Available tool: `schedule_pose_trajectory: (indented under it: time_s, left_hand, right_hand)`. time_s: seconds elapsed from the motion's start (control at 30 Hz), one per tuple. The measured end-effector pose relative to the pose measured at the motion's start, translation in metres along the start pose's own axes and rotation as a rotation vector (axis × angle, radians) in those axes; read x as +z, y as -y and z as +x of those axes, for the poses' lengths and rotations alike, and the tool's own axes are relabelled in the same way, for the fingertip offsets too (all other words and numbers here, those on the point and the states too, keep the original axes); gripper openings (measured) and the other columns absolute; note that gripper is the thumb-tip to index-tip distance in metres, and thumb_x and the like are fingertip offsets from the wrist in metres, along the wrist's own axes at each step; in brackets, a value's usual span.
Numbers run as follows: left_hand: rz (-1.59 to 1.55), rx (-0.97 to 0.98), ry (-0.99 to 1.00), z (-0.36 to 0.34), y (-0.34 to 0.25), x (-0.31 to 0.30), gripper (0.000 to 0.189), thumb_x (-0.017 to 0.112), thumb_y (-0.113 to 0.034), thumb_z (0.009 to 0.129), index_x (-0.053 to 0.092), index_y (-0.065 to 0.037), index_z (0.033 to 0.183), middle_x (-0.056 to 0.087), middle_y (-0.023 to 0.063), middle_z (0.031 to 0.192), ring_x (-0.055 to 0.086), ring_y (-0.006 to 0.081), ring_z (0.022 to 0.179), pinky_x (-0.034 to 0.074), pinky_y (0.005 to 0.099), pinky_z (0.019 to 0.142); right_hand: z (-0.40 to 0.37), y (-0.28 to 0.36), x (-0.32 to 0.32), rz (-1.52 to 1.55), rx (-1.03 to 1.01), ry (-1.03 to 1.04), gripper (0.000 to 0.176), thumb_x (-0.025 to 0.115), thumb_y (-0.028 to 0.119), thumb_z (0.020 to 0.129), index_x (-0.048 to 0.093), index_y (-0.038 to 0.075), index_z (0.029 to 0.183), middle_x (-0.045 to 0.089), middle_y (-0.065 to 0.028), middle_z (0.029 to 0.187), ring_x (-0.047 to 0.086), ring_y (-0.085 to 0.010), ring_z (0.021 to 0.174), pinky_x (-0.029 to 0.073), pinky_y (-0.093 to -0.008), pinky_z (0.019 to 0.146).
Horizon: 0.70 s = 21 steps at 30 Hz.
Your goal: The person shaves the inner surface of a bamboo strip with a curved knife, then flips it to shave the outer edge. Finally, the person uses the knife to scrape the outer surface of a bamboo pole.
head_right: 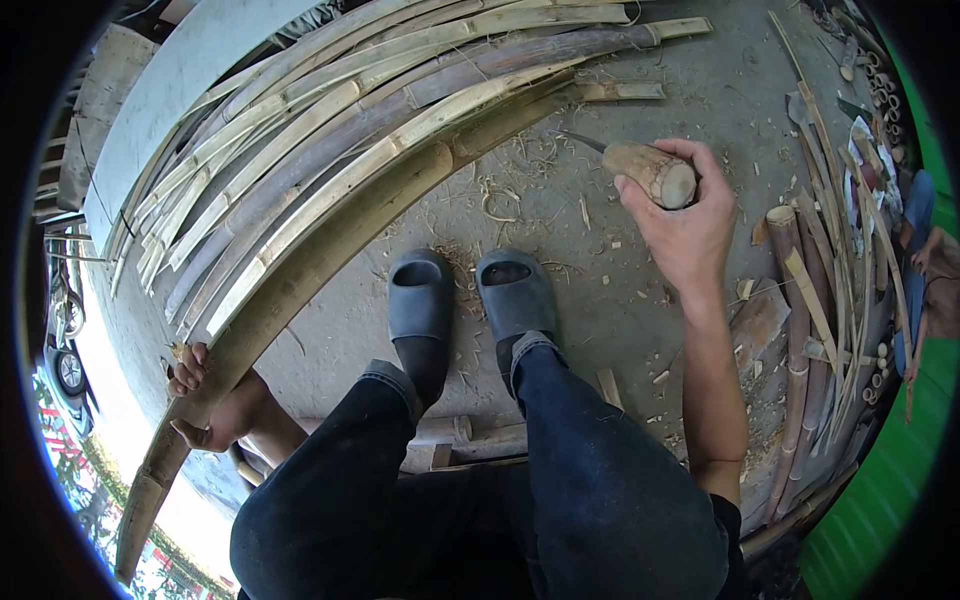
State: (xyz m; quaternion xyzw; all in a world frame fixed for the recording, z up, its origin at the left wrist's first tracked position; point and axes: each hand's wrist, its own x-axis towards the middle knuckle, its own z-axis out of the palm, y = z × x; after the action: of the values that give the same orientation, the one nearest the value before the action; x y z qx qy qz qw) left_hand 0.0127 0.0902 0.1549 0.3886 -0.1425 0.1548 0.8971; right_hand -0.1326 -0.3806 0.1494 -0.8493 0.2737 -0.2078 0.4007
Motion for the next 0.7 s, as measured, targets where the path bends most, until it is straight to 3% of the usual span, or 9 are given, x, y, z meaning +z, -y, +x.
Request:
schedule_pose_trajectory:
  time_s: [0.07, 0.23, 0.33, 0.43, 0.53, 0.6, 0.7]
  left_hand:
    - [0.003, -0.005, 0.002, -0.002, 0.004, 0.004, 0.042, 0.059, -0.048, 0.086, 0.049, -0.009, 0.098, 0.046, 0.0063, 0.086, 0.046, 0.0211, 0.085, 0.037, 0.0394, 0.086]
    - [0.032, -0.012, -0.003, -0.009, 0.009, 0.014, 0.041, 0.059, -0.048, 0.085, 0.05, -0.009, 0.097, 0.047, 0.006, 0.085, 0.047, 0.0211, 0.086, 0.037, 0.0393, 0.087]
    - [0.025, -0.005, 0.023, -0.009, 0.01, 0.016, 0.042, 0.06, -0.048, 0.085, 0.05, -0.009, 0.097, 0.047, 0.0061, 0.085, 0.047, 0.0213, 0.086, 0.037, 0.0393, 0.087]
    - [0.043, 0.013, 0.026, -0.008, 0.01, 0.019, 0.042, 0.06, -0.048, 0.084, 0.05, -0.01, 0.097, 0.047, 0.0061, 0.085, 0.047, 0.0215, 0.085, 0.037, 0.0394, 0.086]
    - [0.043, 0.019, 0.029, -0.009, 0.009, 0.023, 0.042, 0.061, -0.047, 0.083, 0.05, -0.01, 0.097, 0.046, 0.0061, 0.086, 0.047, 0.0214, 0.085, 0.037, 0.0395, 0.086]
    - [0.066, 0.027, 0.043, -0.01, 0.009, 0.025, 0.041, 0.061, -0.046, 0.083, 0.05, -0.01, 0.097, 0.045, 0.0062, 0.086, 0.046, 0.0213, 0.085, 0.037, 0.0394, 0.086]
    - [0.051, 0.025, 0.053, -0.011, 0.01, 0.023, 0.041, 0.061, -0.045, 0.083, 0.049, -0.009, 0.098, 0.045, 0.0063, 0.087, 0.046, 0.0215, 0.086, 0.036, 0.0394, 0.086]
  right_hand:
    - [0.01, -0.014, 0.005, 0.198, 0.076, -0.111, 0.041, 0.085, 0.014, 0.084, 0.064, 0.0, 0.116, 0.073, -0.0093, 0.095, 0.069, -0.0142, 0.09, 0.055, -0.0299, 0.083]
    - [0.03, -0.04, 0.034, 0.085, -0.005, -0.194, 0.037, 0.086, 0.018, 0.085, 0.062, -0.001, 0.105, 0.075, -0.0128, 0.1, 0.069, -0.0126, 0.09, 0.056, -0.029, 0.082]
    - [0.05, -0.048, 0.051, 0.182, -0.063, -0.311, 0.037, 0.088, 0.023, 0.083, 0.059, 0.002, 0.094, 0.076, -0.0125, 0.098, 0.071, -0.0139, 0.085, 0.057, -0.0312, 0.076]
    - [0.074, -0.053, 0.064, 0.007, -0.138, -0.473, 0.043, 0.092, 0.026, 0.076, 0.056, 0.005, 0.088, 0.075, -0.0098, 0.085, 0.071, -0.0178, 0.072, 0.057, -0.0342, 0.067]
    - [0.086, -0.044, 0.073, -0.193, -0.125, -0.444, 0.045, 0.092, 0.027, 0.075, 0.055, 0.005, 0.087, 0.071, -0.0083, 0.079, 0.069, -0.0182, 0.069, 0.055, -0.0358, 0.064]
    - [0.076, -0.034, 0.08, -0.173, -0.142, -0.427, 0.048, 0.094, 0.029, 0.073, 0.054, 0.005, 0.086, 0.068, -0.0078, 0.075, 0.067, -0.0187, 0.067, 0.053, -0.0374, 0.062]
    - [0.046, 0.012, 0.066, 0.241, -0.203, -0.295, 0.045, 0.093, 0.023, 0.076, 0.053, 0.005, 0.085, 0.073, -0.0108, 0.086, 0.068, -0.0155, 0.076, 0.056, -0.0322, 0.068]
